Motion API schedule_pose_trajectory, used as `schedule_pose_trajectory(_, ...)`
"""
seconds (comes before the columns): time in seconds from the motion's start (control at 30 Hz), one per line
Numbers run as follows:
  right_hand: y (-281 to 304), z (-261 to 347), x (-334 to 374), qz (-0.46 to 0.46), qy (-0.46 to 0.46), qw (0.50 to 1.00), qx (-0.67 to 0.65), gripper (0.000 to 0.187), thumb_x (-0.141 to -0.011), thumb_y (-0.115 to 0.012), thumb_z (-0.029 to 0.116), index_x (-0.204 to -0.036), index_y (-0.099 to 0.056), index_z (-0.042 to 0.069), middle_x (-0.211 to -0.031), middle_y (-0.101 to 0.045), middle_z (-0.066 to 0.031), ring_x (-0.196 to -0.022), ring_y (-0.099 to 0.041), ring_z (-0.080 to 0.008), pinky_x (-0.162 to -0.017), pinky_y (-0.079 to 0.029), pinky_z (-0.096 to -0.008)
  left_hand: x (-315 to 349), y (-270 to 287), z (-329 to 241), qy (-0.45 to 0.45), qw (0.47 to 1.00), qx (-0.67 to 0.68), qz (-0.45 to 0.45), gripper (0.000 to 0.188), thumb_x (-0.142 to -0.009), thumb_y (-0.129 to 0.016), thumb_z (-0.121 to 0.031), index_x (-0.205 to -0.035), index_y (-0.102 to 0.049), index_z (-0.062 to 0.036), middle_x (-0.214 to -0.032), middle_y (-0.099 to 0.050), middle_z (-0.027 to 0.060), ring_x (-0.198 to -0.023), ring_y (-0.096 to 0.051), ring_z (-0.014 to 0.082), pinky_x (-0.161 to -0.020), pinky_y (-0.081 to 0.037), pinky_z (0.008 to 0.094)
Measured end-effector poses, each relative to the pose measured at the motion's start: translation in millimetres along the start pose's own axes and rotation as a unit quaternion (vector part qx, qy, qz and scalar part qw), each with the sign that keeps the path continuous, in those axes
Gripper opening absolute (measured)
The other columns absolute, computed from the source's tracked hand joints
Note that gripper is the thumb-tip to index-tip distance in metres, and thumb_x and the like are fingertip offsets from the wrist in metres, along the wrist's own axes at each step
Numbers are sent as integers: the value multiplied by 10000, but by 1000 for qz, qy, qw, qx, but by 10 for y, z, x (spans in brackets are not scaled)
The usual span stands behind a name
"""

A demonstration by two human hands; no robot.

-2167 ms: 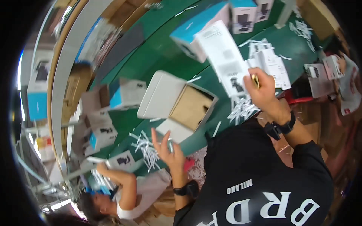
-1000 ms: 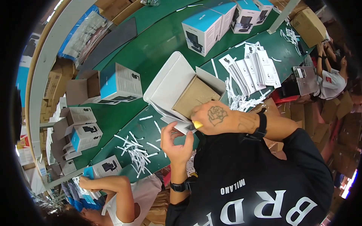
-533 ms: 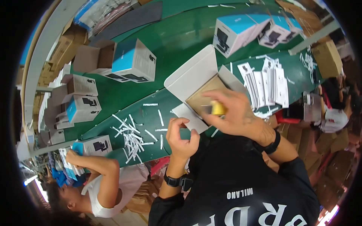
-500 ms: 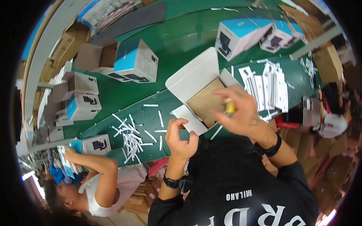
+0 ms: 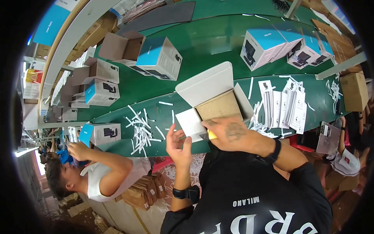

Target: The person opens a box, removes a manual, and uses a utility knife to cut the plastic wrap from a smaller blue box before placing the manual back inside and closing the box.

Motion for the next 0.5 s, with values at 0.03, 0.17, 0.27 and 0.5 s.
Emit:
schedule_pose_trajectory(0.03,205,66,28,-42,51,997,-50,466,-809,-702,120,-1270,-638,83,-829,-658,-111,-786,-686,-330,-699,-557,-410,21,-18,-23,-35,999,-41,-7,529,-790,-637,21,-1314,-572,39,-1088,-679,149,-1014,-681,242,-863,-548,352)
schedule_pose_trajectory(0.17,888,-754,597,-229,0,937,-263,530,-788,-748,30,-1298,-616,89,-845,-620,-63,-750,-649,-205,-694,-529,-352,14,-381,-432,-267,919,-287,30,612,-805,-697,-107,-1382,-539,23,-1208,-667,194,-1100,-669,341,-994,-498,460)
schedule_pose_trajectory(0.27,557,-1504,663,-215,-246,877,-352,624,-757,-857,134,-1315,-582,93,-1015,-651,-77,-858,-653,-175,-766,-535,-348,25,-939,-371,-353,867,-335,108,668,-803,-724,-199,-1408,-529,5,-1291,-635,210,-1167,-630,402,-1081,-423,536)
schedule_pose_trajectory(0.5,298,-1467,696,-133,-205,952,-182,671,-834,-790,238,-1405,-481,70,-1197,-600,-199,-1038,-648,-375,-898,-533,-427,97,-1638,-303,-308,792,-475,229,763,-787,-770,-348,-1445,-524,-49,-1474,-509,238,-1347,-473,473,-1148,-284,648)
Point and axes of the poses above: each hand's wrist, its own x-axis away from the middle knuckle, its own y-axis out of the back of the hand, z = x × y, the point moved 5 cm from there along -x, towards the middle knuckle
